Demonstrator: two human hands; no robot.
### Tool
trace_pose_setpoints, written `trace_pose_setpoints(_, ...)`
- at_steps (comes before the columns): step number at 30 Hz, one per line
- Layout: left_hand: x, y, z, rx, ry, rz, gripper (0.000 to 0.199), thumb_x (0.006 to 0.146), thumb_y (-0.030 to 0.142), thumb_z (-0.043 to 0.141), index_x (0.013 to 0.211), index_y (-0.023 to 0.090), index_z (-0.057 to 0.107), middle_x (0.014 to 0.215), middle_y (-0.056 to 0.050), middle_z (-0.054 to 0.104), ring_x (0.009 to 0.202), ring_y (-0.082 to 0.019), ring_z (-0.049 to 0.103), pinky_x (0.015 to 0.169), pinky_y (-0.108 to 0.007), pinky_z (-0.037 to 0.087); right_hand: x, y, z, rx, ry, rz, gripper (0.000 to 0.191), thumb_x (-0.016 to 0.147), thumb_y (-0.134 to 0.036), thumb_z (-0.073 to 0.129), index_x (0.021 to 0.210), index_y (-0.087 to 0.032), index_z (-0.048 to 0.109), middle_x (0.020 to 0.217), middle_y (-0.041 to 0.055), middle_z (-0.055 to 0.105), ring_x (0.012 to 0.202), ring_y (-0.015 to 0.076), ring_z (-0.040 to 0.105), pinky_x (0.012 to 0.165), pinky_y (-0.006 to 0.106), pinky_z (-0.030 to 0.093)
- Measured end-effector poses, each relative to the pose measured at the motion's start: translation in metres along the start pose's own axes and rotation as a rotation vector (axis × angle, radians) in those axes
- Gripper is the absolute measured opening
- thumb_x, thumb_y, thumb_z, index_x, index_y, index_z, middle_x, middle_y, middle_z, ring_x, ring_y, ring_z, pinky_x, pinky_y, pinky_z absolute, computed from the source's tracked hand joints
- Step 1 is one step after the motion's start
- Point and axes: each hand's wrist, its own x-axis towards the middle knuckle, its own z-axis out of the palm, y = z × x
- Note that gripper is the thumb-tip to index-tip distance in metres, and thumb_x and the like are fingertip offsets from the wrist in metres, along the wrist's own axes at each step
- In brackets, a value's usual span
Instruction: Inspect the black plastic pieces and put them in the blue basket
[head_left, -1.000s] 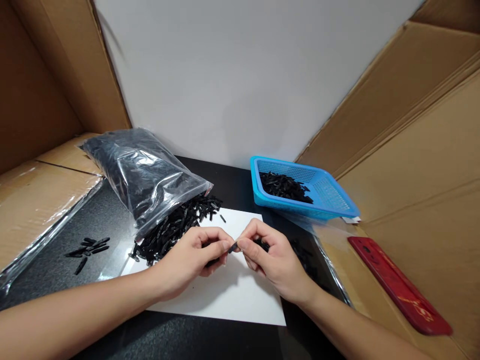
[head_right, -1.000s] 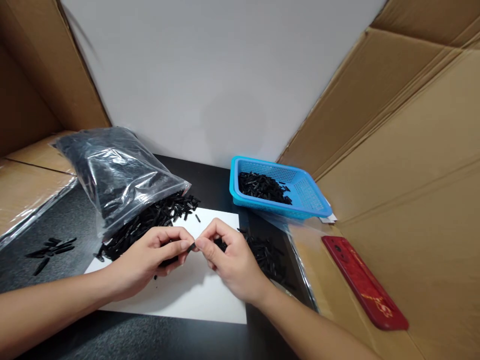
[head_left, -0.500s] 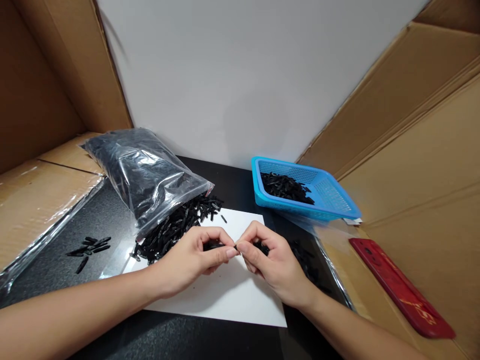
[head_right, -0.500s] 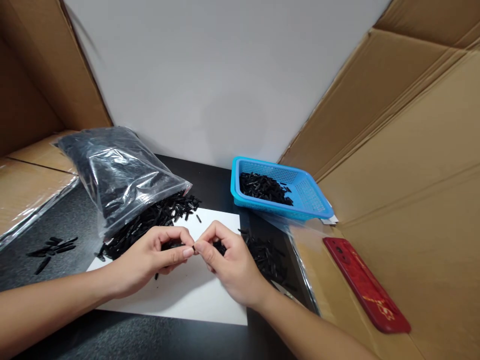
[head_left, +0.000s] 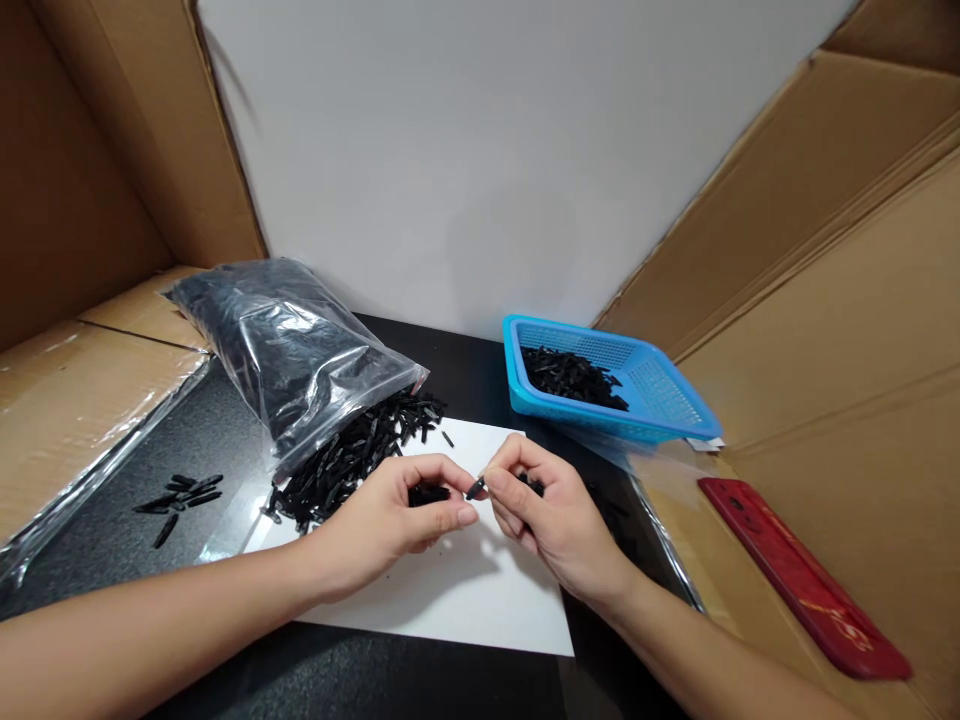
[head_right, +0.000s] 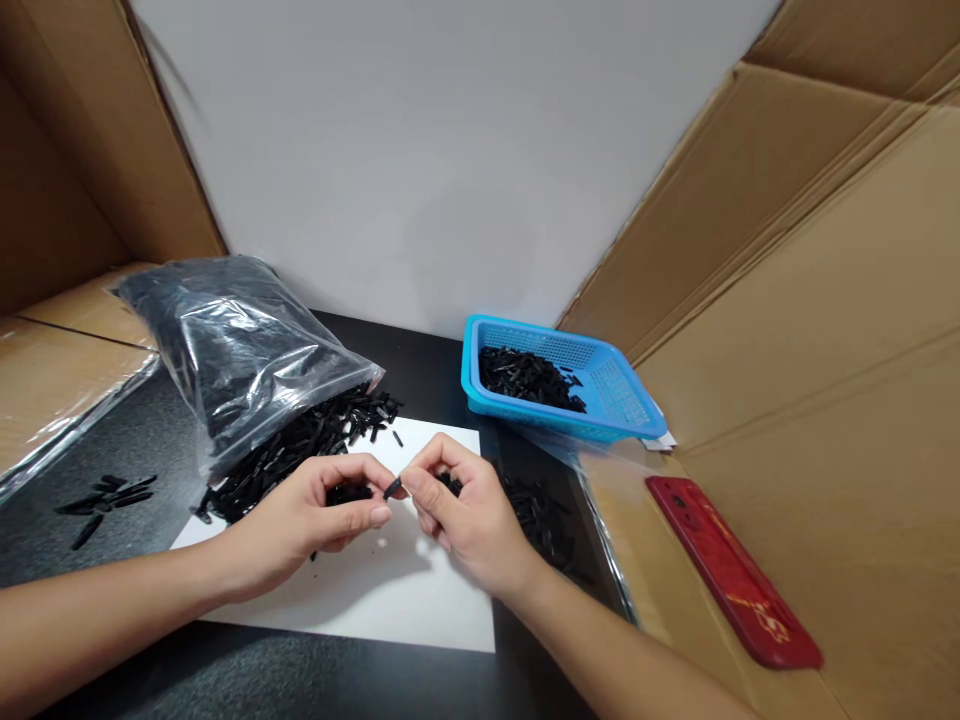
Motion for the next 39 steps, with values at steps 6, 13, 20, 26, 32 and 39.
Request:
trace_pose_setpoints(6, 0.0, -0.006, 0.002, -0.168, 0.011, -0.161, 0.05, 0.089, 0.055, 0.051, 0.058, 0.016, 0.054, 0.04, 0.006, 0.043, 0.033, -0.004, 0.024, 0.037, -0.02, 0.013, 0.018, -0.008, -0.01, 0.027, 0.103, 0.071, 0.033, 0.082, -0.044, 0.068, 0.072, -0.019, 0.05, 0.051, -0.0063, 0.053, 0.035, 0.0024, 0.03, 0.035, 0.016, 0.016)
trace_pose_setpoints(13, 0.001, 0.003, -0.005, -0.405, 0.056, -0.322, 0.03, 0.086, 0.039, 0.053, 0.068, 0.014, 0.057, 0.056, 0.003, 0.048, 0.04, -0.004, 0.036, 0.037, -0.016, 0.01, 0.058, -0.031, -0.061, -0.096, 0.38, -0.06, 0.033, 0.066, -0.045, 0.071, 0.076, -0.021, 0.051, 0.062, -0.0045, 0.057, 0.037, 0.0042, 0.029, 0.035, 0.018, 0.018)
trace_pose_setpoints(20, -0.002, 0.007, -0.003, -0.394, 0.15, -0.257, 0.019, 0.078, 0.006, 0.056, 0.094, 0.011, 0.064, 0.068, 0.0, 0.057, 0.048, -0.004, 0.049, 0.043, -0.011, 0.03, 0.101, -0.043, -0.108, -0.544, 0.611, -0.21, 0.028, 0.076, -0.044, 0.062, 0.067, -0.022, 0.048, 0.06, -0.0031, 0.054, 0.051, 0.0119, 0.041, 0.05, 0.025, 0.03)
trace_pose_setpoints(26, -0.002, 0.011, -0.008, -0.372, 0.241, -0.036, 0.016, 0.092, 0.029, 0.056, 0.089, 0.014, 0.062, 0.054, 0.007, 0.046, 0.037, -0.002, 0.03, 0.036, -0.012, 0.016, 0.105, -0.054, -0.109, -0.91, 0.57, -0.243, 0.034, 0.077, -0.029, 0.066, 0.051, -0.021, 0.046, 0.063, 0.0033, 0.057, 0.079, 0.0245, 0.053, 0.074, 0.035, 0.035)
trace_pose_setpoints(32, 0.002, 0.014, -0.018, -0.431, 0.251, 0.007, 0.036, 0.096, 0.036, 0.041, 0.064, 0.02, 0.041, 0.042, 0.012, 0.025, 0.033, -0.004, 0.013, 0.035, -0.016, 0.01, 0.067, -0.024, -0.034, -1.014, 0.324, -0.341, 0.017, 0.087, -0.023, 0.058, 0.071, -0.021, 0.061, 0.08, 0.0048, 0.064, 0.08, 0.0208, 0.058, 0.077, 0.032, 0.041)
trace_pose_setpoints(39, -0.003, 0.015, -0.016, -0.352, 0.214, -0.026, 0.033, 0.089, 0.036, 0.055, 0.064, 0.016, 0.048, 0.049, 0.007, 0.042, 0.037, -0.002, 0.03, 0.037, -0.013, 0.015, 0.038, 0.023, 0.022, -0.945, 0.21, -0.323, 0.013, 0.081, -0.012, 0.059, 0.071, -0.019, 0.064, 0.075, 0.0029, 0.063, 0.062, 0.0174, 0.058, 0.059, 0.028, 0.042)
